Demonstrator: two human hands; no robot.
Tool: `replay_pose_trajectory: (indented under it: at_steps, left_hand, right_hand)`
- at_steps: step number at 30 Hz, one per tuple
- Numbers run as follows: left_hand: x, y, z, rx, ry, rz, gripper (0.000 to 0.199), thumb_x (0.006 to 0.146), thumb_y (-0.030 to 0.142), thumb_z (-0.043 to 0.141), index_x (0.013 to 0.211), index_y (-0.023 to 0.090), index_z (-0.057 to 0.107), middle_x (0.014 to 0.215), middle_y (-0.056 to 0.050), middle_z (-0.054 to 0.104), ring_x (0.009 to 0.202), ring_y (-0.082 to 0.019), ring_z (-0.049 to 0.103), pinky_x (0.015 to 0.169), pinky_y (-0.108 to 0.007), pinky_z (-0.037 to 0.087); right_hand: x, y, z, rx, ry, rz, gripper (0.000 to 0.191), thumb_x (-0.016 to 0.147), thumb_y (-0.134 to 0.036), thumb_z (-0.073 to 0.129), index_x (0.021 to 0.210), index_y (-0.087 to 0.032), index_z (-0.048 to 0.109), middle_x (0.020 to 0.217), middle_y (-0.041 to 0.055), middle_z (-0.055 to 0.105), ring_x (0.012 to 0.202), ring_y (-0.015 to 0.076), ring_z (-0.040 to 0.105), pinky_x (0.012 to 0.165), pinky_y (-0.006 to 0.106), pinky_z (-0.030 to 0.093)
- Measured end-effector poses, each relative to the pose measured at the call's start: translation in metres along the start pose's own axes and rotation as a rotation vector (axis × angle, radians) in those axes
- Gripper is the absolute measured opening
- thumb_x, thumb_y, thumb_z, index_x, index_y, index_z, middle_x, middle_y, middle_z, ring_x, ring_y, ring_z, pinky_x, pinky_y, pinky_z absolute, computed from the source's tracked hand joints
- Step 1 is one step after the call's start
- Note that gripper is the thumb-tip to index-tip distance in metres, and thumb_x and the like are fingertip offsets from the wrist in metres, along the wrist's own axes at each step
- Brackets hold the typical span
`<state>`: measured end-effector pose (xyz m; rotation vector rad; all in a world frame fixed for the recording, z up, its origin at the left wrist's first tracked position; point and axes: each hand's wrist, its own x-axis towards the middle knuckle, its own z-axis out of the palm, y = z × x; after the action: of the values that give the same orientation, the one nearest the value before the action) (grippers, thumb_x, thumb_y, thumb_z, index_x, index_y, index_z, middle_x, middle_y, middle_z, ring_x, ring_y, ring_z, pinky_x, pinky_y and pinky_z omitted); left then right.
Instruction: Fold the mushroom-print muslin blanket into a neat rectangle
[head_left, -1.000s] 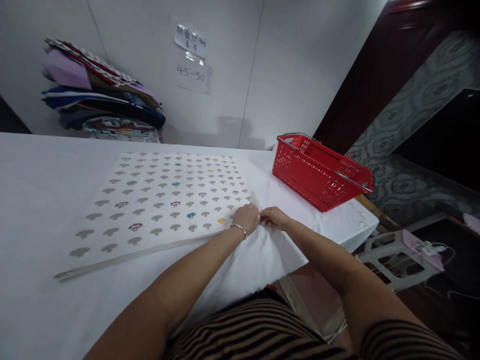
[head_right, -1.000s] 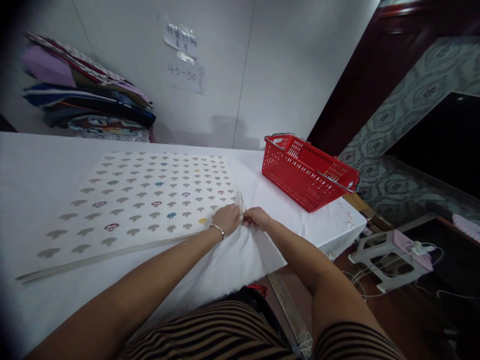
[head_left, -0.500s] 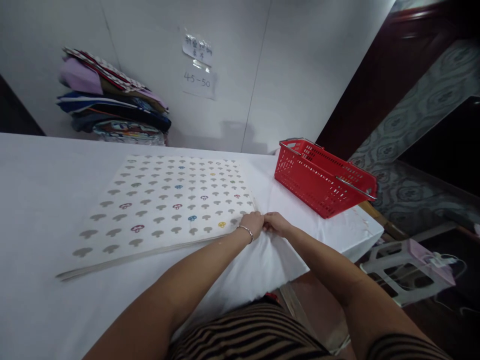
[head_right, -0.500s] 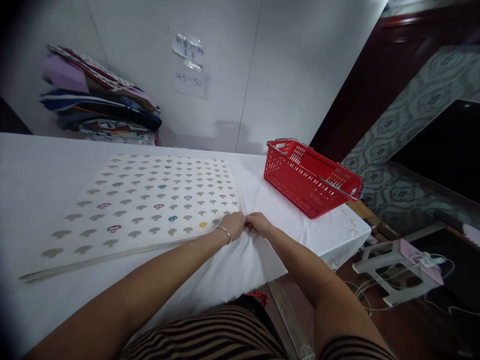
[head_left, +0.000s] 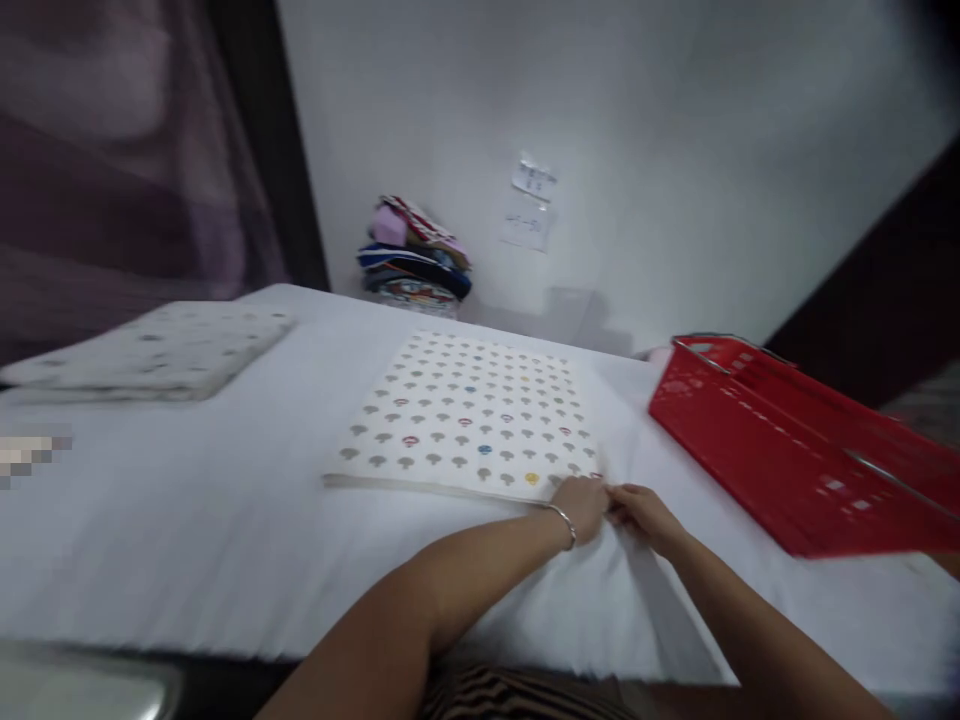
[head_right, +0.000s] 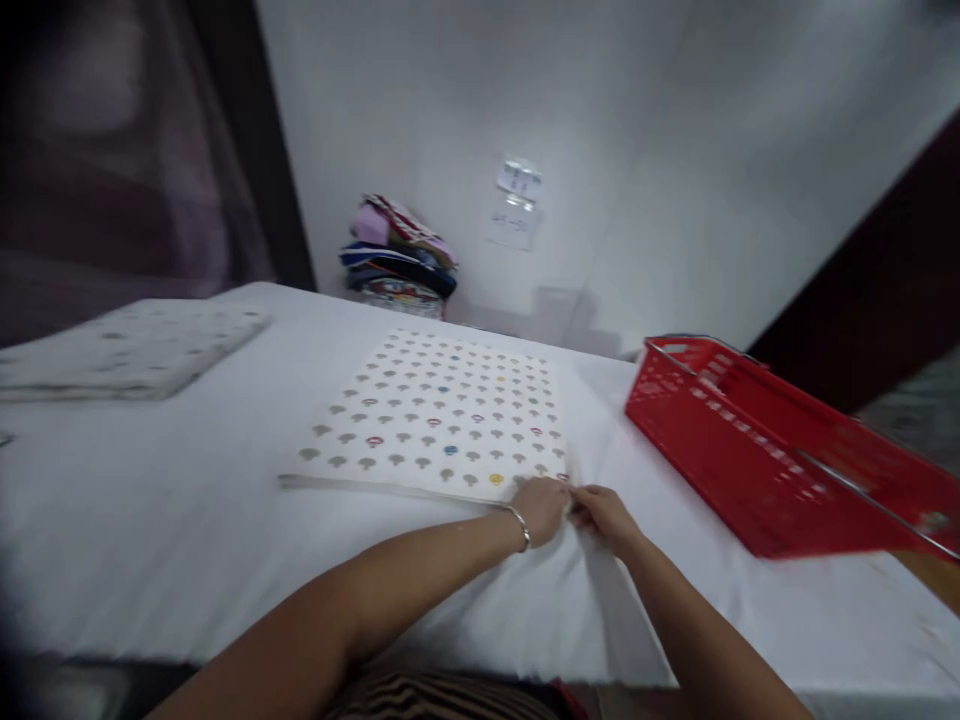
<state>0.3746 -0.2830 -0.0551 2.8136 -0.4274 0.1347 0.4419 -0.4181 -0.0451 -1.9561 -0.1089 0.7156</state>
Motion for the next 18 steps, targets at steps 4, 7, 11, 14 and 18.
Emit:
replay_pose_trajectory:
  at_steps: [4,7,11,14,18]
  left_hand:
    - [-0.016,-0.008,0.011,0.062,0.076,0.044,0.025,0.082,0.021,0.049,0.103,0.015,0.060,0.105,-0.008,0.062,0.102,-0.024,0.054,0.084,-0.038,0.043]
    - [-0.030,-0.019,0.014,0.087,0.090,0.014,0.025,0.085,0.022,0.047,0.106,0.016,0.058,0.111,-0.006,0.060,0.108,-0.022,0.050,0.087,-0.037,0.040]
    - [-0.063,-0.050,0.000,0.102,0.116,-0.023,0.031,0.088,0.033,0.047,0.114,0.017,0.054,0.122,-0.006,0.056,0.118,-0.022,0.043,0.094,-0.036,0.035]
    - [-0.104,-0.077,-0.018,0.112,0.112,-0.066,0.045,0.086,0.047,0.050,0.119,0.017,0.051,0.129,-0.008,0.052,0.124,-0.024,0.039,0.099,-0.038,0.030]
    - [-0.168,-0.104,-0.041,0.093,0.119,-0.234,0.056,0.085,0.054,0.048,0.128,0.019,0.046,0.141,-0.010,0.043,0.133,-0.026,0.029,0.107,-0.045,0.020]
  right_hand:
    - [0.002,0.002,-0.002,-0.027,0.039,0.085,0.022,0.075,-0.036,0.058,0.066,-0.016,0.059,0.050,0.0028,0.055,0.038,0.0077,0.040,0.035,0.018,0.023]
    - [0.003,0.004,-0.002,0.000,0.077,0.132,0.022,0.072,-0.037,0.058,0.065,-0.016,0.058,0.047,0.0037,0.055,0.034,0.0069,0.034,0.033,0.018,0.021]
    - [0.006,0.008,-0.006,0.042,0.105,0.186,0.021,0.065,-0.038,0.063,0.068,-0.018,0.060,0.046,0.0031,0.055,0.033,0.0074,0.034,0.031,0.017,0.023]
    - [0.012,0.012,-0.011,0.052,0.123,0.183,0.022,0.059,-0.037,0.067,0.070,-0.020,0.060,0.051,0.0035,0.058,0.038,0.0106,0.044,0.031,0.018,0.029]
    - [0.021,0.022,-0.020,-0.002,0.115,0.169,0.021,0.059,-0.039,0.068,0.071,-0.024,0.062,0.061,0.0082,0.062,0.043,0.0147,0.052,0.032,0.022,0.034]
